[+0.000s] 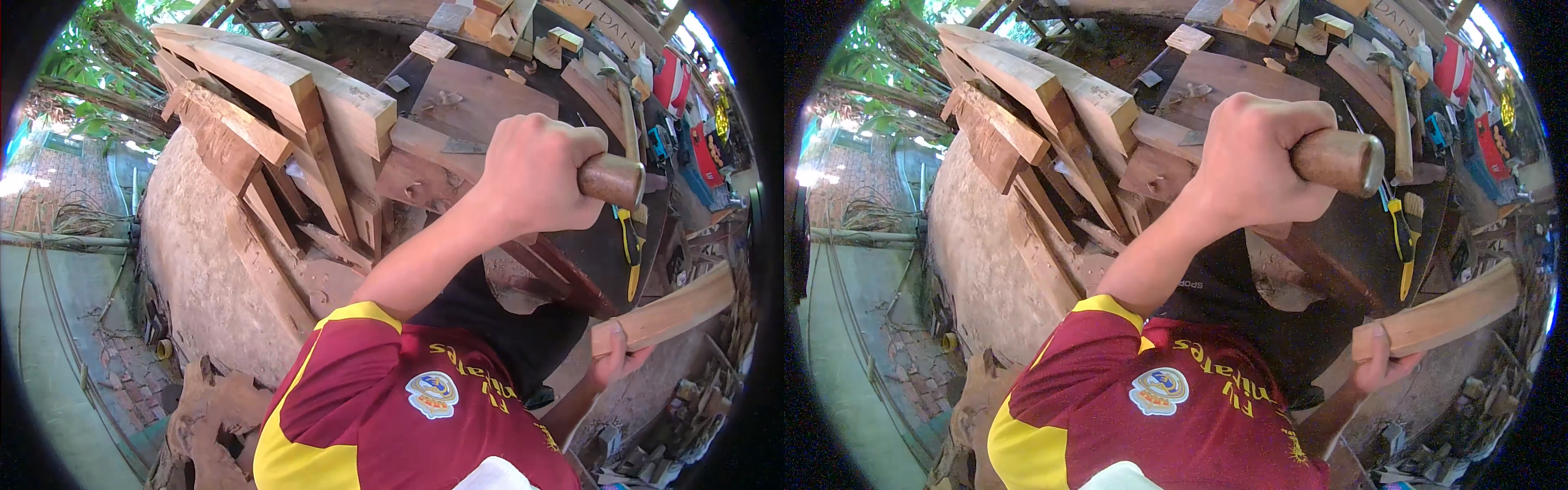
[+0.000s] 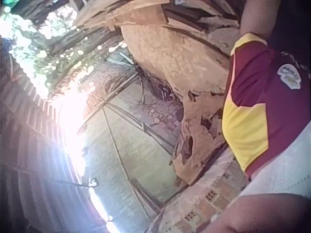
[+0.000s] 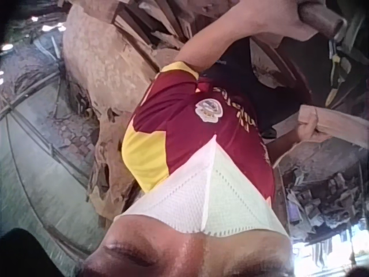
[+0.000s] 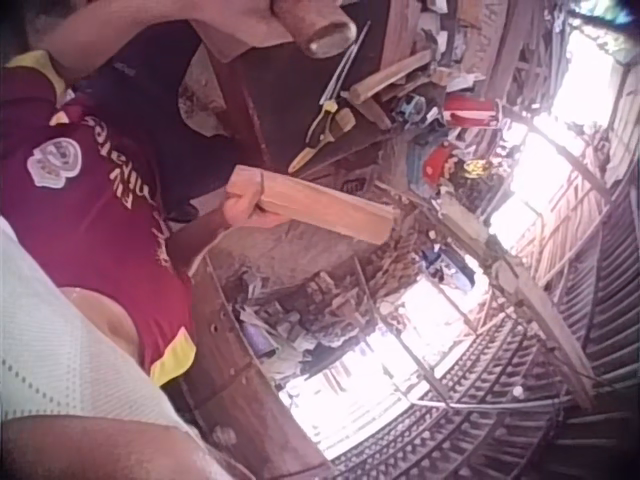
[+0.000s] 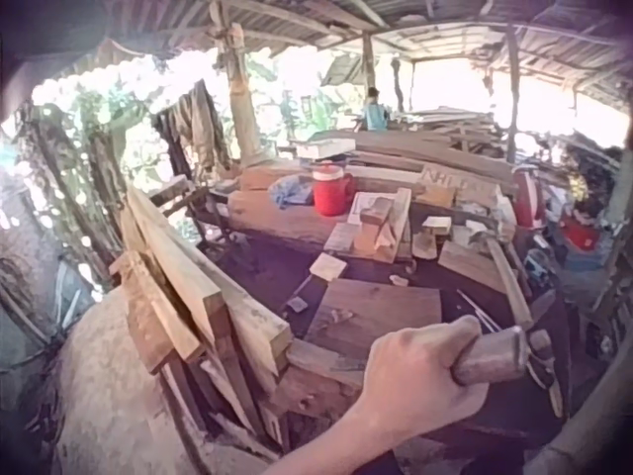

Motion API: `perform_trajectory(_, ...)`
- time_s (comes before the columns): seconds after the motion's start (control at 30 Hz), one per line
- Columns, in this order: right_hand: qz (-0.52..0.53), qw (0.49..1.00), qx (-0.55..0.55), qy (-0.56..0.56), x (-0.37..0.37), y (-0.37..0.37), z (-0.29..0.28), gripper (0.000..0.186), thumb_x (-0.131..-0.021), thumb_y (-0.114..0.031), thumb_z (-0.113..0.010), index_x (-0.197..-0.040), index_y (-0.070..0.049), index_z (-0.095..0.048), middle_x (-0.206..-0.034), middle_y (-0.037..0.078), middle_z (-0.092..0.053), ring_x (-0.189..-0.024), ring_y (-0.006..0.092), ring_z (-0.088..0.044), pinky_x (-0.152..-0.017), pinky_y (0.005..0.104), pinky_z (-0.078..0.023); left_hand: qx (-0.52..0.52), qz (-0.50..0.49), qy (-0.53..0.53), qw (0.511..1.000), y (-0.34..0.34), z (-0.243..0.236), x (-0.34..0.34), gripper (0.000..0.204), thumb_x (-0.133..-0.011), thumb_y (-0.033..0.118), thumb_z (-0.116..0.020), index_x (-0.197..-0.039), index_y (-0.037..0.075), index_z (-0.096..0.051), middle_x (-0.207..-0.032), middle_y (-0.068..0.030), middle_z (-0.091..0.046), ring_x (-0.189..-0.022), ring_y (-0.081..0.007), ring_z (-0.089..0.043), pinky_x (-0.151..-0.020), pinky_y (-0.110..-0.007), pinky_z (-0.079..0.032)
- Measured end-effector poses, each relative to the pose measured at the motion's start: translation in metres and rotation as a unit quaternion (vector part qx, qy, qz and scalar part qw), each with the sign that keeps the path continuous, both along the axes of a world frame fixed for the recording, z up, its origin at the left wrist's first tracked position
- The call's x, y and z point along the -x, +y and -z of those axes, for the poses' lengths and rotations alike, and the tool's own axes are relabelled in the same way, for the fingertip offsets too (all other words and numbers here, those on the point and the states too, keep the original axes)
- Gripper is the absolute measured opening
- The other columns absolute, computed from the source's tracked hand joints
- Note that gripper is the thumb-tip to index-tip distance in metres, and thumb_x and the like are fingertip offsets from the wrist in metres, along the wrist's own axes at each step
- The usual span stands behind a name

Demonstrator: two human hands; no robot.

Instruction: The person uses a wooden mallet and a chisel to carve and shape a small rectangular block of wood. They repeatedly strike the chisel to remove material, then switch to a brush to sweep away wood shavings. The person continues to refine the wood block's edges and surfaces using the chisel and mallet throughout the clip.

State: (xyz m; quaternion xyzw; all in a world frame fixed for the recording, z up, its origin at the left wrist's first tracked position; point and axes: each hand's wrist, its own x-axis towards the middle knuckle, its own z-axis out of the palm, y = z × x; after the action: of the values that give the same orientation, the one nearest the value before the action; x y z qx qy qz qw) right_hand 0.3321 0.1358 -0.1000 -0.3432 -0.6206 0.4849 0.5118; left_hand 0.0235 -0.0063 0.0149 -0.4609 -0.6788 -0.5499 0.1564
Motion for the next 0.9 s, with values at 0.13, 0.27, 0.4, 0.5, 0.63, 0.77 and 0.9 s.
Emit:
perform_trajectory(0.13,0.002,0.998,-0.061,0.006,0.031,0.01,-0.065,0.076,-0.074,0.004,-0.068,-0.142,0.002,-0.034,-0.131,0.025,-0.052,-0.116,0.0334,-0.054,-0.094,0.0438,-0.05,-0.032,-0.036,-0.014,0.999,-0.001,-0.004,0.006,0.019,-0.054,0.016,-0.067,-0.069,0.008,-0.061,-0.058,-0.014,-0.055,-0.058,-0.0363,-0.058,-0.053,-0.038,-0.047)
perform_trajectory(0.27,0.075,0.972,-0.22,-0.027,0.015,0.055,-0.108,0.074,-0.074,0.002,-0.069,-0.141,0.001,-0.037,-0.126,0.024,-0.054,-0.107,0.0323,-0.06,-0.085,0.0431,-0.056,-0.05,-0.028,-0.043,0.997,0.002,-0.008,0.01,0.018,-0.054,0.017,-0.068,-0.067,0.008,-0.061,-0.057,-0.015,-0.053,-0.057,-0.0374,-0.057,-0.053,-0.039,-0.047)
perform_trajectory(0.4,0.211,0.67,-0.62,-0.35,-0.009,0.079,-0.17,0.07,-0.073,-0.005,-0.074,-0.137,-0.004,-0.045,-0.12,0.023,-0.057,-0.098,0.032,-0.063,-0.076,0.0405,-0.06,-0.056,-0.052,-0.052,0.996,0.0,-0.01,0.012,0.021,-0.052,0.02,-0.069,-0.07,0.009,-0.065,-0.059,-0.0135,-0.059,-0.059,-0.0365,-0.061,-0.055,-0.043,-0.049)
perform_trajectory(0.5,0.248,0.577,-0.68,-0.379,-0.017,0.101,-0.186,0.068,-0.073,-0.012,-0.077,-0.135,-0.007,-0.049,-0.116,0.022,-0.059,-0.096,0.0341,-0.064,-0.074,0.0417,-0.06,-0.06,-0.043,-0.065,0.995,-0.002,-0.011,0.014,0.019,-0.051,0.019,-0.068,-0.067,0.01,-0.064,-0.059,-0.0135,-0.059,-0.06,-0.0369,-0.061,-0.055,-0.044,-0.049)
perform_trajectory(0.63,0.165,0.905,-0.39,-0.035,0.105,-0.001,-0.131,0.07,-0.074,-0.013,-0.078,-0.137,-0.004,-0.048,-0.122,0.021,-0.059,-0.106,0.0374,-0.06,-0.092,0.0461,-0.05,-0.035,-0.025,-0.066,0.997,0.0,-0.01,0.011,0.018,-0.053,0.02,-0.069,-0.066,0.01,-0.061,-0.058,-0.0145,-0.056,-0.062,-0.0379,-0.06,-0.056,-0.043,-0.048)
perform_trajectory(0.77,-0.017,0.801,-0.481,-0.355,0.115,-0.018,-0.139,0.071,-0.073,-0.004,-0.076,-0.135,0.005,-0.044,-0.124,0.019,-0.058,-0.108,0.0253,-0.06,-0.094,0.036,-0.047,-0.013,-0.034,-0.07,0.997,-0.006,-0.008,0.013,0.017,-0.053,0.019,-0.069,-0.066,0.011,-0.061,-0.059,-0.0144,-0.056,-0.063,-0.0379,-0.06,-0.056,-0.043,-0.048)
perform_trajectory(0.9,0.118,0.859,-0.436,-0.242,0.074,0.012,-0.177,0.085,-0.072,-0.013,-0.084,-0.139,0.008,-0.035,-0.134,0.022,-0.05,-0.114,0.034,-0.055,-0.102,0.0466,-0.042,-0.05,-0.059,-0.08,0.994,0.0,-0.013,0.015,0.017,-0.053,0.018,-0.068,-0.067,0.01,-0.063,-0.061,-0.0149,-0.057,-0.064,-0.0377,-0.06,-0.057,-0.043,-0.049)
